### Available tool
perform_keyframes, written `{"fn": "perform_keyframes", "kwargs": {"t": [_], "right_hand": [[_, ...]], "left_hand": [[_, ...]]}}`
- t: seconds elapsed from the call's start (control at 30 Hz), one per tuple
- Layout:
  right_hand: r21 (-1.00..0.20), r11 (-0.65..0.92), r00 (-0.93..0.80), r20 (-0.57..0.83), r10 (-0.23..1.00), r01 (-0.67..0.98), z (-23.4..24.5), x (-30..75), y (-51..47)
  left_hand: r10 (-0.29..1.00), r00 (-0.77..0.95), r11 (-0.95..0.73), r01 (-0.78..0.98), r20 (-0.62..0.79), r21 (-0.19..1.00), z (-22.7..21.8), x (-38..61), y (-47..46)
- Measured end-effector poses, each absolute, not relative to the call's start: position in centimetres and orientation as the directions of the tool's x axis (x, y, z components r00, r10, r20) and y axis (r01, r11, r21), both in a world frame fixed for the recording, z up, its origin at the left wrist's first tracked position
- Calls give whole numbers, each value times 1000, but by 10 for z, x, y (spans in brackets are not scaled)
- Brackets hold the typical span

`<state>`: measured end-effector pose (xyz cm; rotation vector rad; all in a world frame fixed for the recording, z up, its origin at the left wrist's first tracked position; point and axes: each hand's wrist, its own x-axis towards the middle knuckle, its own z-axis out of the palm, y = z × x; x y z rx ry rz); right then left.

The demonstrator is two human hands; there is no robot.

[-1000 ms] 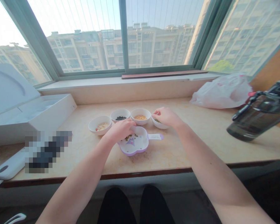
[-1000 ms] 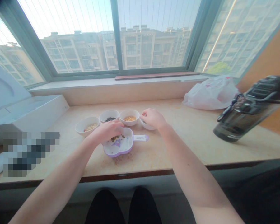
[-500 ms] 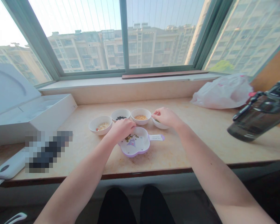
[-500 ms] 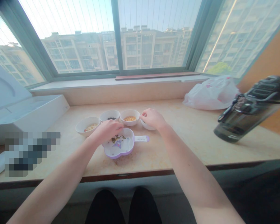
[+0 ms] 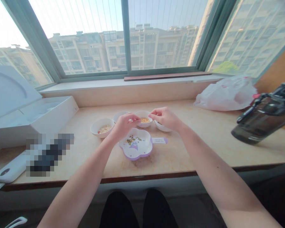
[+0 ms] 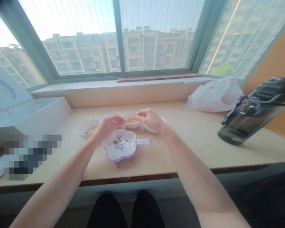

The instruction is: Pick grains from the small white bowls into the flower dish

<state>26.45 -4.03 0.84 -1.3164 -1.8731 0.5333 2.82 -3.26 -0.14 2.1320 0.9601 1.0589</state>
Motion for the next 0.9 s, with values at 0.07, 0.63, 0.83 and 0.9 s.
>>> {"fn": "perform_keyframes", "kwargs": {"t": [0.07, 0.63, 0.83, 0.9], "right_hand": [[-784, 421, -258, 337, 906, 455, 9, 260, -45], [-922, 330, -279, 270, 922, 200, 1, 233, -53], [-825, 405, -235, 335, 912, 394, -1, 233, -52], [-760, 419, -186, 379, 907, 497, -2, 234, -49]], "left_hand": [[849, 417, -423, 173, 323, 889, 1, 31, -36], [864, 503, 33, -109, 26, 993, 0, 38, -48], [889, 409, -362, 352, 206, 863, -5, 35, -42], [847, 422, -526, 582, 323, 620, -5, 30, -37]]}}
